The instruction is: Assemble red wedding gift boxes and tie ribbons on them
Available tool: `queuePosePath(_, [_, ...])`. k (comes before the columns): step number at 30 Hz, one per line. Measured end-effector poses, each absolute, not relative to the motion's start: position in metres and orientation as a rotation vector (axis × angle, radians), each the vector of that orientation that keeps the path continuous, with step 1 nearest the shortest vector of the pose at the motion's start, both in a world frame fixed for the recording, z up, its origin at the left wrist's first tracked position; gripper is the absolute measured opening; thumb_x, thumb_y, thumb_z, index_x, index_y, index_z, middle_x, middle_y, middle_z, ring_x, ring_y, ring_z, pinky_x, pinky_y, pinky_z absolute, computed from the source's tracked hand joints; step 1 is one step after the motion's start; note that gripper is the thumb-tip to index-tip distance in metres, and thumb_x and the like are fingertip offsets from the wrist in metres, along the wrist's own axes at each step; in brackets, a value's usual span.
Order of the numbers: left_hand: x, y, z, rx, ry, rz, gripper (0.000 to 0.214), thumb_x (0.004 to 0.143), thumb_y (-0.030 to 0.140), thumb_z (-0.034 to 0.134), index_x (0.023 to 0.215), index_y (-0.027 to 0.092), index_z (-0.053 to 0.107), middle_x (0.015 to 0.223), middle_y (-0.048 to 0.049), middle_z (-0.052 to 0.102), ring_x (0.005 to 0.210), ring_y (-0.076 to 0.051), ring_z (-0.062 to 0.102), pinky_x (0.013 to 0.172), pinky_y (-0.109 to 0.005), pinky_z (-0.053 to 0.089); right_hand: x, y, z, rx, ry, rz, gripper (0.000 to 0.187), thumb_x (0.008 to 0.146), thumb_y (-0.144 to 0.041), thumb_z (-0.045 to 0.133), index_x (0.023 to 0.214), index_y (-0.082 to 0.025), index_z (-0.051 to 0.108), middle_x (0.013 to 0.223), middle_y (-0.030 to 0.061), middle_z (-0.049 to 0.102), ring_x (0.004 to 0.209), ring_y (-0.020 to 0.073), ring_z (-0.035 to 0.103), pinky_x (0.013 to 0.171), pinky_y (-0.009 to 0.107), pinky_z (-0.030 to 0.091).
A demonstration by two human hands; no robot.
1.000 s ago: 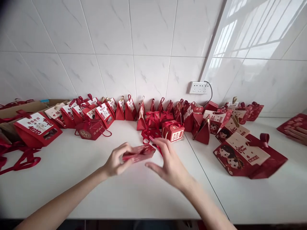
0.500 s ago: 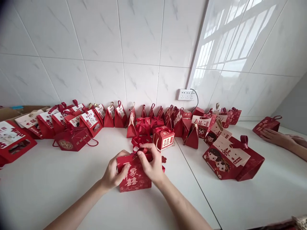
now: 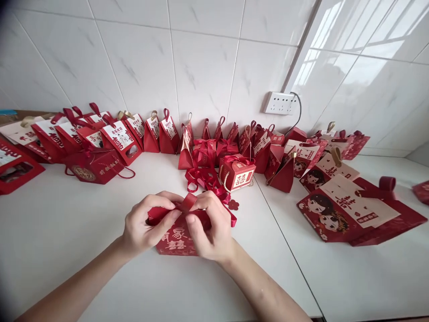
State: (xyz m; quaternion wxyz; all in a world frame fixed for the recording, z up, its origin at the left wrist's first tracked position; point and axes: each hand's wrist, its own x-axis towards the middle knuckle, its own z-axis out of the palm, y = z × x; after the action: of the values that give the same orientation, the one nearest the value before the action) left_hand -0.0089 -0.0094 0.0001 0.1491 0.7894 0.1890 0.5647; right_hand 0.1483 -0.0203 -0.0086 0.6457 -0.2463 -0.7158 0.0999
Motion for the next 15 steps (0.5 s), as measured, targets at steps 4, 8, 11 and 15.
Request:
queuePosePath(4, [-0.0128,-0.0096,0.0049,2.329,0.480,1.626,0.018,0.078,0.001,0.059,0.087,0.016,0.055,0.091,-0.0087,0.069,0.082,-0.016,0.067,0.068,-0.027,0.057,0.1478,-0.0208,-0.0097,-0.516,-1.659,0.227,0.018,0.081,-0.004,0.052,0.088,-0.020,0.047,0.076,0.0014,0.055,0.065,0.0122,0.053,0.057,0.026,0.045])
queuePosePath(8, [-0.0089,-0.0130,0.0073,2.341,0.490,1.627,0.020,0.080,-0.001,0.054,0.083,0.015,0.064,0.092,-0.0079,0.067,0.080,-0.014,0.066,0.066,-0.024,0.056,0.1453,-0.0222,-0.0113,-0.524,-1.606,0.244,0.023,0.080,0.000,0.052,0.084,-0.020,0.042,0.079,0.0013,0.055,0.066,0.0113,0.055,0.056,0.025,0.046])
queuePosePath(11, [-0.0051,-0.0164,0.0069,2.307,0.532,1.688,0.026,0.080,-0.002,0.054,0.092,0.016,0.069,0.092,-0.0063,0.066,0.080,-0.012,0.066,0.067,-0.021,0.056,0.1471,-0.0227,-0.0093,-0.514,-1.654,0.156,0.023,0.077,0.000,0.051,0.087,-0.019,0.045,0.079,0.0018,0.054,0.067,0.0119,0.053,0.056,0.026,0.046])
queuePosePath(15, [-0.0061,-0.0183,0.0034,2.284,0.550,1.708,0.034,0.078,-0.004,0.055,0.101,0.015,0.070,0.096,-0.0067,0.064,0.084,-0.012,0.065,0.069,-0.020,0.056,0.1519,-0.0217,-0.0064,-0.539,-1.748,-0.065,0.025,0.076,0.000,0.051,0.092,-0.019,0.050,0.088,0.0058,0.052,0.080,0.0170,0.054,0.062,0.032,0.049])
